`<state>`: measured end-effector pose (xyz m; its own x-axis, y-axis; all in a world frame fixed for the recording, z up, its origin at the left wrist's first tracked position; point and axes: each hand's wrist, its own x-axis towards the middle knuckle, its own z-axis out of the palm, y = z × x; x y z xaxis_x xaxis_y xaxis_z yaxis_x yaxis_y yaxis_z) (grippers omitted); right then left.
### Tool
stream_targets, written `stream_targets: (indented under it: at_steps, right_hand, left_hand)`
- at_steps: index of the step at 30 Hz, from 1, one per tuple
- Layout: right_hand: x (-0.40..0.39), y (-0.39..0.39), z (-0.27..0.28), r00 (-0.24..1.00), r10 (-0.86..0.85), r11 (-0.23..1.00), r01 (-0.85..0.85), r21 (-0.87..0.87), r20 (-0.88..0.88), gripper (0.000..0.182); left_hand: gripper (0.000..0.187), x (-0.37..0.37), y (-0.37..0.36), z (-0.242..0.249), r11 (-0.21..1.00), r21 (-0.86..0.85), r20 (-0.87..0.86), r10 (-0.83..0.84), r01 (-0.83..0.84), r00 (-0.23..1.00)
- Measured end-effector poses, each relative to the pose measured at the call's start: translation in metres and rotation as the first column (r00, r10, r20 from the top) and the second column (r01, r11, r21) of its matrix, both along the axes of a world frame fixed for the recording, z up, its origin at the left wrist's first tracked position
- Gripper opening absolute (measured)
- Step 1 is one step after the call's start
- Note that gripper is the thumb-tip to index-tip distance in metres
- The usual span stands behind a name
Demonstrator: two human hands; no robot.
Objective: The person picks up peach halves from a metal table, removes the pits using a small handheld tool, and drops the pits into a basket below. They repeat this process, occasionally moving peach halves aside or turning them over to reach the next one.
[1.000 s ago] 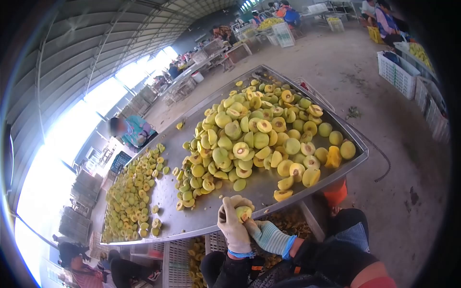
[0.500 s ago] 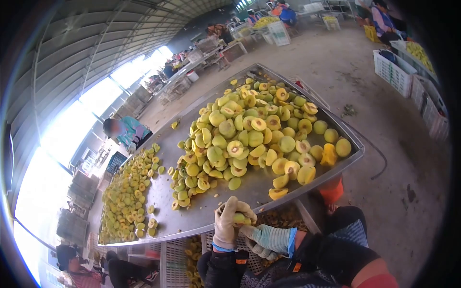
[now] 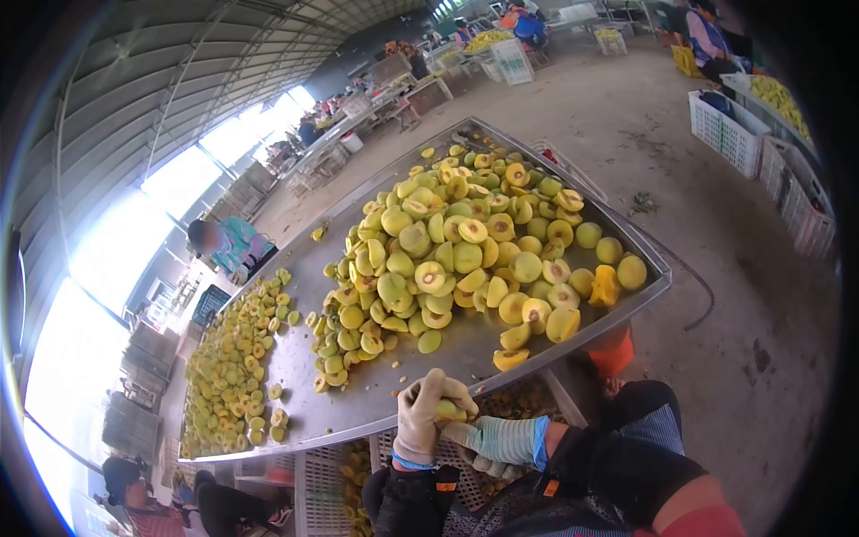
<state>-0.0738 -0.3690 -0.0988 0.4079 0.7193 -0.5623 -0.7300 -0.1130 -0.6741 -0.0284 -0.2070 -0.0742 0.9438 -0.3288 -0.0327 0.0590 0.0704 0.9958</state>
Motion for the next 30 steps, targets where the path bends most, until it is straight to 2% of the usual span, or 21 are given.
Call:
stream_targets:
  at_steps: [2, 3, 5, 6, 7, 9, 10, 11, 13, 14, 16, 17, 18, 19, 20, 23, 24, 26, 27, 28, 30]
  right_hand:
    - [0.0, -0.001, -0.006, 1.0, 0.012, 0.996, -0.01, 0.083, -0.028, 0.059]
    - [0.0, -0.001, -0.009, 0.999, 0.019, 0.992, -0.014, 0.123, -0.04, 0.058]
    - [-0.005, 0.008, -0.011, 0.988, -0.05, 0.995, 0.036, 0.096, 0.147, 0.061]
    - [-0.008, 0.013, -0.014, 0.968, -0.082, 0.994, 0.063, 0.087, 0.237, 0.062]
    - [-0.01, 0.018, -0.023, 0.862, -0.149, 0.989, 0.124, 0.083, 0.484, 0.062]
    - [-0.013, 0.026, -0.044, 0.47, -0.224, 0.964, 0.235, 0.123, 0.854, 0.064]
    - [-0.016, 0.017, -0.038, 0.44, 0.034, 0.965, 0.219, -0.144, 0.897, 0.05]
    - [-0.012, 0.012, -0.034, 0.423, 0.204, 0.919, 0.227, -0.321, 0.883, 0.05]
    - [-0.013, 0.004, -0.029, 0.418, 0.526, 0.737, 0.211, -0.642, 0.741, 0.048]
    - [-0.015, -0.001, -0.03, 0.417, 0.518, 0.734, 0.231, -0.639, 0.746, 0.05]
    - [-0.016, -0.006, -0.025, 0.436, 0.458, 0.742, 0.293, -0.603, 0.775, 0.052]
    - [-0.017, -0.005, -0.018, 0.453, 0.407, 0.749, 0.332, -0.574, 0.793, 0.053]
    - [-0.015, -0.005, -0.013, 0.501, 0.365, 0.771, 0.311, -0.556, 0.785, 0.055]
    - [-0.014, -0.004, -0.011, 0.545, 0.321, 0.792, 0.293, -0.535, 0.774, 0.056]
    - [-0.012, 0.001, -0.024, 0.561, 0.225, 0.845, 0.295, -0.447, 0.796, 0.059]
    - [-0.004, 0.013, -0.059, 0.769, 0.189, 0.85, 0.184, -0.494, 0.61, 0.064]
    - [-0.012, 0.011, -0.046, 0.831, 0.085, 0.897, 0.176, -0.405, 0.549, 0.065]
    - [-0.013, 0.009, -0.03, 0.96, -0.029, 0.941, 0.12, -0.317, 0.277, 0.063]
    - [-0.014, 0.008, -0.027, 0.99, -0.075, 0.959, 0.105, -0.263, 0.122, 0.062]
    - [-0.013, 0.008, -0.034, 0.99, -0.13, 0.973, 0.138, -0.183, 0.058, 0.057]
    - [-0.007, 0.019, -0.068, 0.914, -0.267, 0.956, 0.291, -0.034, 0.305, 0.052]
  left_hand:
    - [0.049, -0.004, -0.004, 0.0, 0.998, 0.047, -0.081, 0.054, -0.051, 0.995]
    - [0.047, -0.003, -0.004, -0.001, 0.997, -0.027, -0.063, 0.067, -0.068, 0.996]
    - [0.043, -0.003, -0.001, -0.007, 0.98, -0.172, -0.031, 0.095, -0.099, 0.995]
    - [0.037, -0.008, -0.012, 0.001, 0.891, -0.401, -0.199, 0.144, -0.214, 0.969]
    - [0.035, -0.008, -0.009, 0.0, 0.846, -0.472, -0.225, 0.158, -0.249, 0.961]
    - [0.03, -0.001, 0.011, -0.004, 0.735, -0.596, -0.284, 0.183, -0.323, 0.941]
    - [0.027, 0.008, 0.031, -0.012, 0.626, -0.681, -0.269, 0.269, -0.38, 0.925]
    - [0.025, 0.013, 0.055, -0.018, 0.501, -0.753, -0.271, 0.354, -0.426, 0.895]
    - [0.028, -0.007, 0.102, -0.009, 0.564, -0.522, -0.144, 0.682, -0.64, 0.717]
    - [0.028, -0.018, 0.131, -0.01, 0.586, -0.362, 0.024, 0.783, -0.725, 0.622]
    - [0.033, -0.04, 0.187, -0.005, 0.547, -0.147, 0.079, 0.837, -0.824, 0.542]
    - [0.036, -0.054, 0.204, 0.002, 0.522, -0.093, -0.063, 0.847, -0.848, 0.528]
    - [0.037, -0.06, 0.208, 0.008, 0.448, 0.199, 0.077, 0.88, -0.872, 0.469]
    - [0.039, -0.065, 0.21, 0.014, 0.303, 0.458, 0.23, 0.868, -0.836, 0.44]
    - [0.04, -0.071, 0.21, 0.021, 0.101, 0.657, 0.378, 0.813, -0.747, 0.443]
    - [0.04, -0.069, 0.154, 0.032, 0.494, 0.141, 0.176, 0.84, -0.858, 0.513]
    - [0.04, -0.066, 0.139, 0.033, 0.577, 0.11, 0.183, 0.788, -0.809, 0.588]
    - [0.04, -0.06, 0.113, 0.03, 0.724, 0.044, 0.194, 0.67, -0.688, 0.717]
    - [0.039, -0.056, 0.105, 0.028, 0.754, 0.073, 0.153, 0.638, -0.652, 0.755]
    - [0.039, -0.053, 0.097, 0.026, 0.784, 0.102, 0.11, 0.602, -0.612, 0.791]
    - [0.038, -0.049, 0.083, 0.015, 0.86, 0.139, 0.077, 0.485, -0.491, 0.871]
